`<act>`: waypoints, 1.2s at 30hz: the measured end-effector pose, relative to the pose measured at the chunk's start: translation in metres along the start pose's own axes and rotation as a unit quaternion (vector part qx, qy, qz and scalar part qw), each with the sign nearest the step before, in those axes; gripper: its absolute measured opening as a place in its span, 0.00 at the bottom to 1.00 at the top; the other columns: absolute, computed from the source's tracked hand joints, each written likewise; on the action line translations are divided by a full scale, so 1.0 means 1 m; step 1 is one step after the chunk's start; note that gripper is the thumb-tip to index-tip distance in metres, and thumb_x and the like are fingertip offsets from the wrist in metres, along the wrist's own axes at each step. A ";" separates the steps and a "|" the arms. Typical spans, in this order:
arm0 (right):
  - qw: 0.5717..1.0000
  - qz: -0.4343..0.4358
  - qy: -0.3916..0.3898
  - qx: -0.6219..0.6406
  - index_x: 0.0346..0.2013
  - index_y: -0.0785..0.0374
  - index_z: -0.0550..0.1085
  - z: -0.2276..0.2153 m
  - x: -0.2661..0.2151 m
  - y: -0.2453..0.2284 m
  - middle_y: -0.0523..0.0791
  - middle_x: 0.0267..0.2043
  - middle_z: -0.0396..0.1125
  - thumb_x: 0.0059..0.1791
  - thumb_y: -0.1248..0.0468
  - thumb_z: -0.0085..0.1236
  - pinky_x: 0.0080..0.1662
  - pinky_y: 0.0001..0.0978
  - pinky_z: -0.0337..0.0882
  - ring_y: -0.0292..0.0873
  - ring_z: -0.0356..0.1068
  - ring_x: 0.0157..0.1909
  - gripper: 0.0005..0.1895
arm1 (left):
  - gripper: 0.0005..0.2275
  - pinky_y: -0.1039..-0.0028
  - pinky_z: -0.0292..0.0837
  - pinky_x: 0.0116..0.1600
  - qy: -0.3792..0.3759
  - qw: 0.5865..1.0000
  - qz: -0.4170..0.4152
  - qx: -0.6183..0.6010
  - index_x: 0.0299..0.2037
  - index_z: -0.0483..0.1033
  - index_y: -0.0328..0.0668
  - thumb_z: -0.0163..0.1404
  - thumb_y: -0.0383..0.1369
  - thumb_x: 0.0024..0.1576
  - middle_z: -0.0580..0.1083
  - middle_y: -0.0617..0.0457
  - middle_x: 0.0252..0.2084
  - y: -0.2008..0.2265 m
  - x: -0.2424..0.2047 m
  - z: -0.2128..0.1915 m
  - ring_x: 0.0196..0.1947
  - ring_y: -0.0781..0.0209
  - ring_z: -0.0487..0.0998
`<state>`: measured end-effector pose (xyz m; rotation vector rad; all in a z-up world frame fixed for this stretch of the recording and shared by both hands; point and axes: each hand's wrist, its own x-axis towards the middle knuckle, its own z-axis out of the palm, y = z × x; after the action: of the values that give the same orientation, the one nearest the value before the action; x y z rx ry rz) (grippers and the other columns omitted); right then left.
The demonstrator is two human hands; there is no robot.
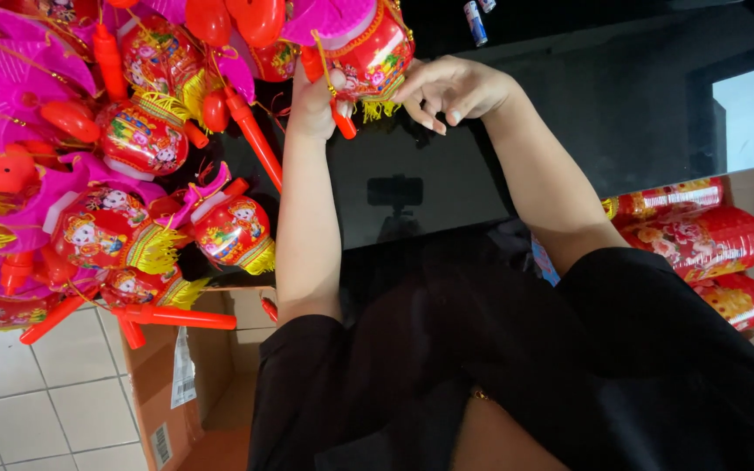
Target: Assembling small decorative lanterns by attaching plastic handles to the lantern bodies.
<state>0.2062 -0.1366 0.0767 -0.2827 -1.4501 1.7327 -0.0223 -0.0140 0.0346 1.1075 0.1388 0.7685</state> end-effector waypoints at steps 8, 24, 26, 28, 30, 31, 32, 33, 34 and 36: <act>0.999 0.051 -0.018 0.003 0.71 0.70 0.61 0.009 0.007 -0.007 0.47 0.37 0.65 0.52 0.56 0.60 0.40 0.22 0.76 0.40 0.69 0.41 0.36 | 0.22 0.84 0.64 0.21 0.013 0.999 0.009 0.028 0.40 0.77 0.44 0.63 0.54 0.53 0.74 0.58 0.27 0.007 0.003 0.005 0.19 0.72 0.71; 0.997 0.063 -0.032 0.022 0.57 0.76 0.70 0.016 0.015 -0.007 0.65 0.64 0.64 0.58 0.52 0.47 0.36 0.23 0.73 0.39 0.73 0.33 0.27 | 0.24 0.85 0.64 0.23 0.040 0.999 0.000 -0.003 0.43 0.75 0.43 0.60 0.57 0.54 0.75 0.56 0.32 0.003 0.000 0.000 0.20 0.71 0.72; 0.997 0.067 -0.039 0.031 0.57 0.79 0.69 0.017 0.016 -0.009 0.64 0.56 0.68 0.57 0.51 0.48 0.34 0.23 0.75 0.44 0.74 0.41 0.30 | 0.23 0.84 0.64 0.24 0.028 0.999 0.004 -0.022 0.40 0.75 0.43 0.61 0.56 0.54 0.72 0.57 0.25 0.005 0.001 0.003 0.18 0.71 0.71; 0.996 0.071 -0.045 0.039 0.58 0.81 0.68 0.017 0.017 -0.011 0.64 0.48 0.71 0.57 0.50 0.49 0.33 0.23 0.77 0.49 0.75 0.48 0.32 | 0.23 0.83 0.64 0.24 0.016 0.999 0.007 -0.041 0.37 0.76 0.43 0.62 0.56 0.54 0.70 0.57 0.19 0.006 0.001 0.005 0.16 0.70 0.70; 0.992 0.064 -0.102 0.030 0.62 0.77 0.67 0.017 0.020 -0.014 0.60 0.67 0.63 0.59 0.51 0.46 0.38 0.23 0.80 0.41 0.75 0.41 0.30 | 0.22 0.83 0.64 0.24 0.012 0.999 0.012 -0.036 0.38 0.76 0.43 0.62 0.56 0.54 0.70 0.58 0.19 0.006 0.001 0.004 0.17 0.71 0.70; 0.992 0.063 -0.103 0.030 0.62 0.77 0.67 0.018 0.021 -0.016 0.60 0.67 0.63 0.59 0.51 0.46 0.38 0.23 0.80 0.41 0.75 0.41 0.30 | 0.22 0.83 0.64 0.24 0.012 0.999 0.012 -0.036 0.38 0.76 0.43 0.62 0.56 0.54 0.70 0.58 0.19 0.006 0.001 0.004 0.17 0.71 0.70; 0.990 0.073 -0.118 0.010 0.62 0.75 0.68 0.019 0.021 -0.018 0.57 0.66 0.65 0.58 0.50 0.47 0.38 0.23 0.81 0.41 0.75 0.42 0.30 | 0.22 0.83 0.64 0.24 0.010 0.999 0.016 -0.033 0.38 0.76 0.44 0.62 0.55 0.54 0.70 0.58 0.20 0.006 0.001 0.004 0.17 0.71 0.70; 0.988 0.082 -0.133 -0.010 0.61 0.73 0.70 0.021 0.022 -0.019 0.55 0.64 0.67 0.58 0.49 0.48 0.39 0.23 0.82 0.41 0.75 0.44 0.29 | 0.22 0.83 0.64 0.24 0.008 0.999 0.020 -0.029 0.38 0.76 0.44 0.62 0.55 0.54 0.70 0.58 0.21 0.006 0.001 0.003 0.17 0.71 0.70; 0.988 0.082 -0.133 -0.010 0.61 0.73 0.70 0.020 0.019 -0.020 0.55 0.64 0.67 0.58 0.49 0.48 0.39 0.23 0.82 0.41 0.75 0.44 0.29 | 0.22 0.83 0.64 0.24 0.008 0.999 0.020 -0.029 0.38 0.76 0.44 0.62 0.55 0.54 0.70 0.58 0.21 0.006 0.000 0.002 0.17 0.71 0.70; 0.994 0.075 -0.074 -0.001 0.55 0.72 0.73 0.021 0.012 -0.021 0.60 0.63 0.66 0.56 0.52 0.53 0.41 0.22 0.80 0.41 0.74 0.42 0.24 | 0.21 0.83 0.65 0.25 0.003 0.999 0.028 -0.023 0.38 0.77 0.45 0.62 0.54 0.54 0.71 0.59 0.22 0.005 -0.001 0.001 0.18 0.72 0.70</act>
<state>0.1949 -0.1428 0.1062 -0.2762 -1.5718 1.9072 -0.0250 -0.0141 0.0395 1.0699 0.0956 0.8226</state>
